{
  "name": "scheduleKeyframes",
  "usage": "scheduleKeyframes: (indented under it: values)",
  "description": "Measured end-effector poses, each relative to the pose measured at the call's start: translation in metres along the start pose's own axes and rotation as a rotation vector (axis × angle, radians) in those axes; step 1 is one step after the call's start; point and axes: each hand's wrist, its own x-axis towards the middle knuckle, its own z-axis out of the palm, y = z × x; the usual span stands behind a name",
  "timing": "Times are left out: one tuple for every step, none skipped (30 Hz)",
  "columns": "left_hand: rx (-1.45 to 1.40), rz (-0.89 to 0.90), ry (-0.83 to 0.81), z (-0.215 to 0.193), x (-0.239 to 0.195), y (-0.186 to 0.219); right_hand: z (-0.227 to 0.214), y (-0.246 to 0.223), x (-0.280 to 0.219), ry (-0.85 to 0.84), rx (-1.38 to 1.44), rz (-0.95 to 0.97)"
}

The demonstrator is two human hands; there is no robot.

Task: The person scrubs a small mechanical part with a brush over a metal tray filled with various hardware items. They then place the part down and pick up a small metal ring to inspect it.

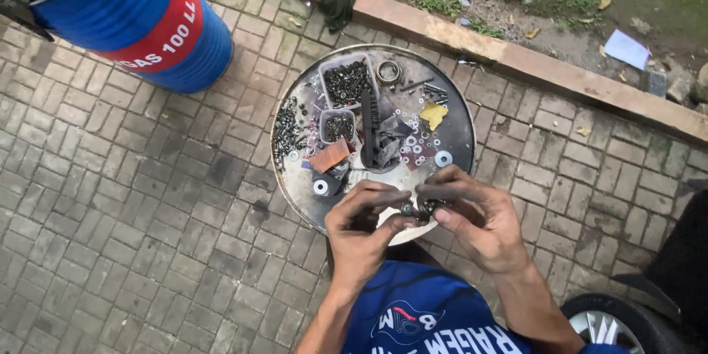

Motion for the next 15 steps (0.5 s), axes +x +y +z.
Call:
scheduleKeyframes:
  values:
    - [-0.044, 0.002, 0.011, 0.001, 0.0, 0.002, 0.002, 0.0, 0.0, -0.025, 0.19, 0.028]
    - [-0.089, 0.008, 0.019, 0.002, 0.001, 0.004, 0.003, 0.001, 0.001, -0.048, 0.379, 0.054]
    - [-0.087, 0.015, 0.022, 0.003, 0.002, 0.003, 0.004, 0.001, 0.003, -0.056, 0.38, 0.05]
    - [-0.107, 0.016, 0.033, 0.004, 0.0, 0.004, 0.006, 0.001, 0.001, -0.003, 0.323, 0.009]
    - [-0.128, 0.017, 0.044, 0.005, -0.002, 0.003, 0.007, 0.001, 0.0, 0.05, 0.267, -0.031]
    - [-0.127, 0.01, 0.045, 0.005, -0.005, 0.002, 0.008, 0.002, -0.001, 0.053, 0.268, -0.025]
    - [-0.16, -0.01, 0.054, 0.005, -0.008, 0.002, 0.008, 0.003, -0.003, 0.076, 0.187, -0.082]
    - [-0.193, -0.022, 0.062, 0.006, -0.007, 0.0, 0.008, 0.003, -0.001, 0.097, 0.104, -0.147]
    - [-0.194, -0.02, 0.061, 0.006, -0.01, 0.0, 0.01, 0.001, -0.002, 0.097, 0.104, -0.149]
    - [-0.212, -0.018, 0.061, 0.007, -0.012, 0.0, 0.011, -0.001, -0.004, 0.101, 0.097, -0.158]
    - [-0.23, -0.016, 0.062, 0.008, -0.014, 0.0, 0.013, -0.003, -0.005, 0.106, 0.09, -0.166]
    - [-0.23, -0.016, 0.063, 0.009, -0.016, 0.0, 0.013, -0.004, -0.006, 0.105, 0.089, -0.165]
    - [-0.189, -0.014, 0.072, 0.01, -0.017, 0.001, 0.012, -0.004, -0.007, 0.092, 0.2, -0.149]
    - [-0.148, -0.011, 0.08, 0.011, -0.018, 0.001, 0.012, -0.004, -0.007, 0.081, 0.311, -0.134]
    - [-0.148, -0.01, 0.079, 0.012, -0.02, 0.003, 0.011, -0.004, -0.009, 0.081, 0.31, -0.135]
